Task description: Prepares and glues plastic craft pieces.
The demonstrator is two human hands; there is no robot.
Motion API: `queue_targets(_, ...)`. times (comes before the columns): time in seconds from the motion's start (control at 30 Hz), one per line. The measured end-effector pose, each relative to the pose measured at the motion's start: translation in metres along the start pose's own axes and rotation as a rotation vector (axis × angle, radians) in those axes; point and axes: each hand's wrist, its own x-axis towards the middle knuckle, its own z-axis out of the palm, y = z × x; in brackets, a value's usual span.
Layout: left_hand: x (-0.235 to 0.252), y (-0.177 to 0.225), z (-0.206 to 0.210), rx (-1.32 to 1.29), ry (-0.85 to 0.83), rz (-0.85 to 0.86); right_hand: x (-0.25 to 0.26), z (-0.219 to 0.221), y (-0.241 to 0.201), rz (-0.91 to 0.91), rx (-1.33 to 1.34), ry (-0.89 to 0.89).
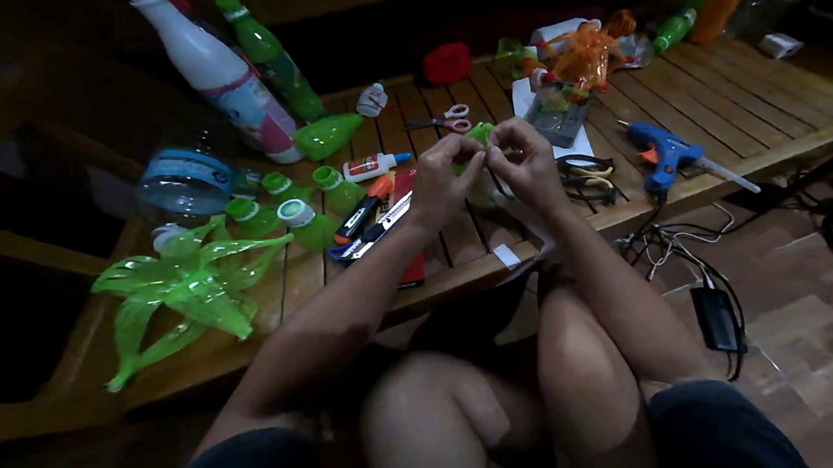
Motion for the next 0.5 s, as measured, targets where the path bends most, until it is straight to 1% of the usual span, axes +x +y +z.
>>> queue_targets(0.13, 0.0007, -0.0027, 0.0008, -0.015, 0.042, 0.004, 0.0033, 0.0023, -0.0005, 0.007, -0.016, 0.005)
queue_targets(0.33, 0.0000, -0.0045, -0.0003, -0.033, 0.037, -0.020, 0.0044, 0.0037, 0.0015, 0.020, -0.028, 0.000)
queue_targets(0.5, 0.0021, -0.0096, -0.0018, -0.051, 0.062, -0.028, 0.0103, 0.0082, 0.0049, -0.016, -0.033, -0.002)
